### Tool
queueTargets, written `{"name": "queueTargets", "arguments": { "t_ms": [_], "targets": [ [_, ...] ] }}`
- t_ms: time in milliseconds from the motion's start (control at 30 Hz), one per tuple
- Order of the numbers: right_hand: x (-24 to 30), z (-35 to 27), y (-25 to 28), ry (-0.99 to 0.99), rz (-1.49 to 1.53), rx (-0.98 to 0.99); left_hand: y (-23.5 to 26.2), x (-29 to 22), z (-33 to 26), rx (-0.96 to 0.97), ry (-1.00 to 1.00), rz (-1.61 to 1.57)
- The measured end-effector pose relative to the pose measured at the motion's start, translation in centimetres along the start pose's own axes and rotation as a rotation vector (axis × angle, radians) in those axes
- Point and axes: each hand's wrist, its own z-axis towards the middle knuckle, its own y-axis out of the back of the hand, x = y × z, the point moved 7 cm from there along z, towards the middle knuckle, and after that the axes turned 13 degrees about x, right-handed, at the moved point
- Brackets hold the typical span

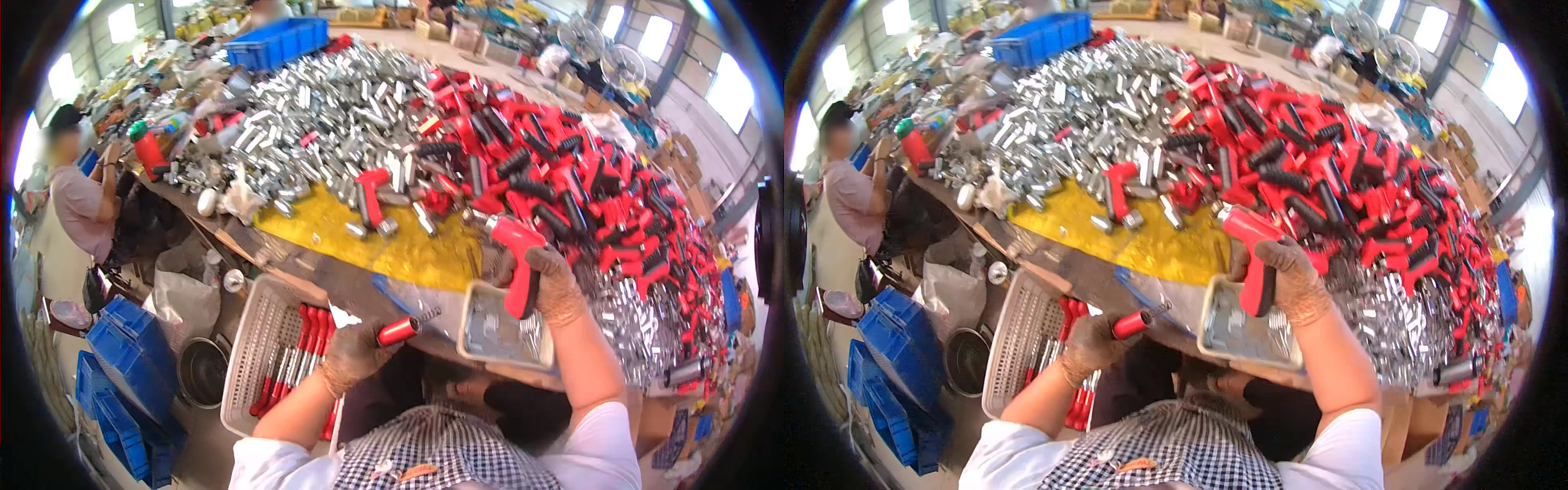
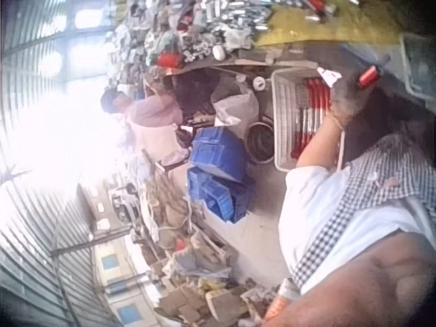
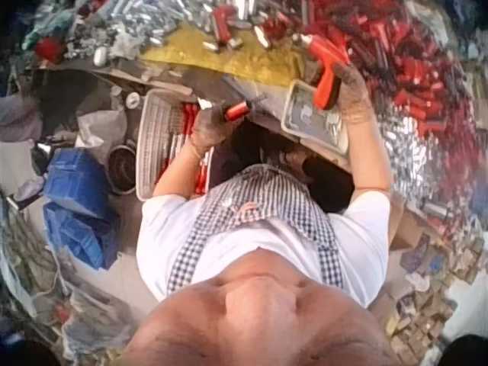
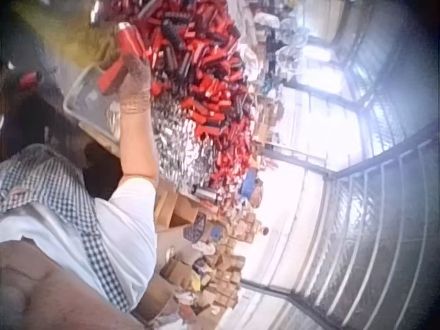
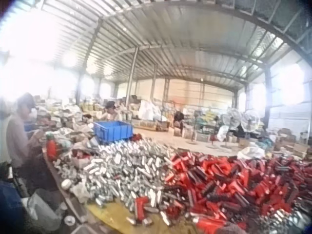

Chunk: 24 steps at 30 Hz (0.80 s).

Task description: Assembling small metal hardware components into red handles.

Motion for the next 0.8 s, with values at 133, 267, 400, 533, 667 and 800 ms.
{"name": "queueTargets", "arguments": {
  "t_ms": [133, 267, 400, 533, 667, 800],
  "targets": [
    [0.1, -7.0, -3.9, -0.415, -0.628, 0.141, -0.4, -4.4, -1.2, 0.042, -0.254, 0.270],
    [-2.3, -12.4, -4.8, -0.404, -0.632, 0.180, -2.6, -7.8, -1.4, 0.226, -0.309, 0.415],
    [-2.2, -14.7, -9.2, -0.020, -1.728, 0.582, -6.0, -10.0, -3.1, 0.558, -0.382, 0.123],
    [-3.7, -19.1, -11.4, 0.452, -1.893, 0.769, -11.4, -11.0, -5.8, 1.283, -0.172, -0.326],
    [-5.2, -19.7, -10.0, 0.141, -1.843, 0.699, -11.7, -12.7, -6.5, 1.160, -0.335, -0.130],
    [-10.6, -21.1, -4.0, -0.526, -0.324, 0.018, -10.0, -12.0, -3.9, 0.413, -0.315, 0.670]
  ]
}}
